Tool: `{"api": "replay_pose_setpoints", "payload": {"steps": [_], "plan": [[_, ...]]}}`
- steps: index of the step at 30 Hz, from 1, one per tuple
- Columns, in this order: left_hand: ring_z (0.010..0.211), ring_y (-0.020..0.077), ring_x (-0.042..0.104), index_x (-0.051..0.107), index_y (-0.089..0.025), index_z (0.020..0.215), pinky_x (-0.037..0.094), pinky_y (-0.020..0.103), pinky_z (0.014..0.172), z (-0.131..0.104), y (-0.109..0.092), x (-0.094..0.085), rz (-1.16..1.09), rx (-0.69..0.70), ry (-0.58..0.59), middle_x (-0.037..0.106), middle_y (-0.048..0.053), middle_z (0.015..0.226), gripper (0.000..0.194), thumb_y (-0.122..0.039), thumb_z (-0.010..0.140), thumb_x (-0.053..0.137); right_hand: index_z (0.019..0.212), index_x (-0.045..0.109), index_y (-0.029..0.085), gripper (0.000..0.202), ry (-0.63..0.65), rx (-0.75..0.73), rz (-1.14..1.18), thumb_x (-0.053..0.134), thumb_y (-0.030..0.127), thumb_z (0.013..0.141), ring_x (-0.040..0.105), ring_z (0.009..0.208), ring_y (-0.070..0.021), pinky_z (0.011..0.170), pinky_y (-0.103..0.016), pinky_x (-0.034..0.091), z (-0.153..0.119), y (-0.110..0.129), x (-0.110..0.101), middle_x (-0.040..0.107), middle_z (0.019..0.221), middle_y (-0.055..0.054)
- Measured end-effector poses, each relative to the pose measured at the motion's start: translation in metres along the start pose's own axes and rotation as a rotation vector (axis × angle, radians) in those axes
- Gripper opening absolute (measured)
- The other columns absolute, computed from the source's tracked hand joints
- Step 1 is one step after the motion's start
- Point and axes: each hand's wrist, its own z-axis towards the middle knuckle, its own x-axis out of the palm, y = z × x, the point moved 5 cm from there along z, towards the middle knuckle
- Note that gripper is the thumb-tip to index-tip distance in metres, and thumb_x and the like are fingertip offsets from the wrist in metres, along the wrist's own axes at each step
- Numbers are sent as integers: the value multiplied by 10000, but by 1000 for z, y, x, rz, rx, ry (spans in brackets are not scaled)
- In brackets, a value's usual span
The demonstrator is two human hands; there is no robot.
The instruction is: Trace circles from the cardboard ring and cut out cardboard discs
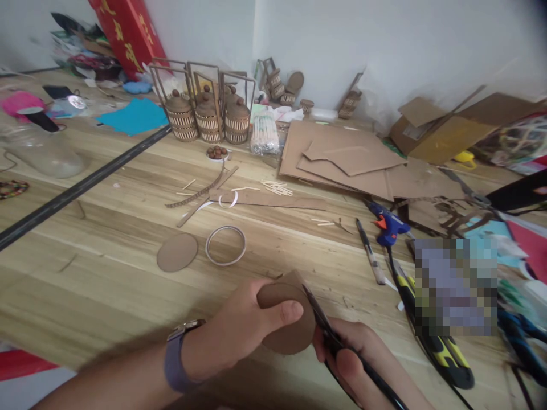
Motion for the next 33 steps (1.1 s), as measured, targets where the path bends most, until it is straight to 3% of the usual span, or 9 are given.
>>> {"api": "replay_pose_setpoints", "payload": {"steps": [5, 11, 16, 28, 33], "plan": [[967, 250, 671, 788, -205, 978, 527, 312, 820, -1, -1, -1, 32, -8, 2, 782, 31, 990, 345, -511, 826, 744, 734, 472, 220, 777, -3, 27, -7, 252, 964, 777, 297, 442, -104, 415, -245, 230, -2, -3, 1, 348, 515, 58], [971, 254, 675, 788, -217, 961, 523, 309, 818, 0, 0, -1, 30, -3, 22, 785, 24, 988, 324, -510, 833, 733, 693, 478, 213, 742, -73, -85, -41, 274, 911, 839, 303, 484, -112, 457, -258, 233, 1, -4, -2, 352, 537, 51], [963, 256, 667, 787, -212, 971, 525, 308, 791, -1, -2, -2, 58, -13, 8, 778, 31, 984, 333, -504, 820, 737, 705, 485, 213, 720, -57, -83, -47, 295, 891, 856, 304, 489, -114, 476, -264, 243, 1, -2, -2, 340, 537, 60], [993, 265, 658, 779, -209, 1001, 514, 309, 798, -2, -5, -4, 106, -3, 17, 775, 39, 1015, 397, -554, 811, 736, 664, 466, 213, 745, -58, -60, -69, 290, 921, 812, 319, 536, -130, 513, -270, 253, -1, 2, -5, 368, 586, 40], [1007, 267, 670, 783, -206, 998, 516, 312, 810, -2, -5, -5, 94, -7, 11, 784, 33, 1021, 371, -527, 818, 737, 688, 531, 207, 835, -68, 11, -88, 261, 996, 719, 343, 518, -126, 483, -261, 261, 2, -4, -7, 377, 554, 42]]}}
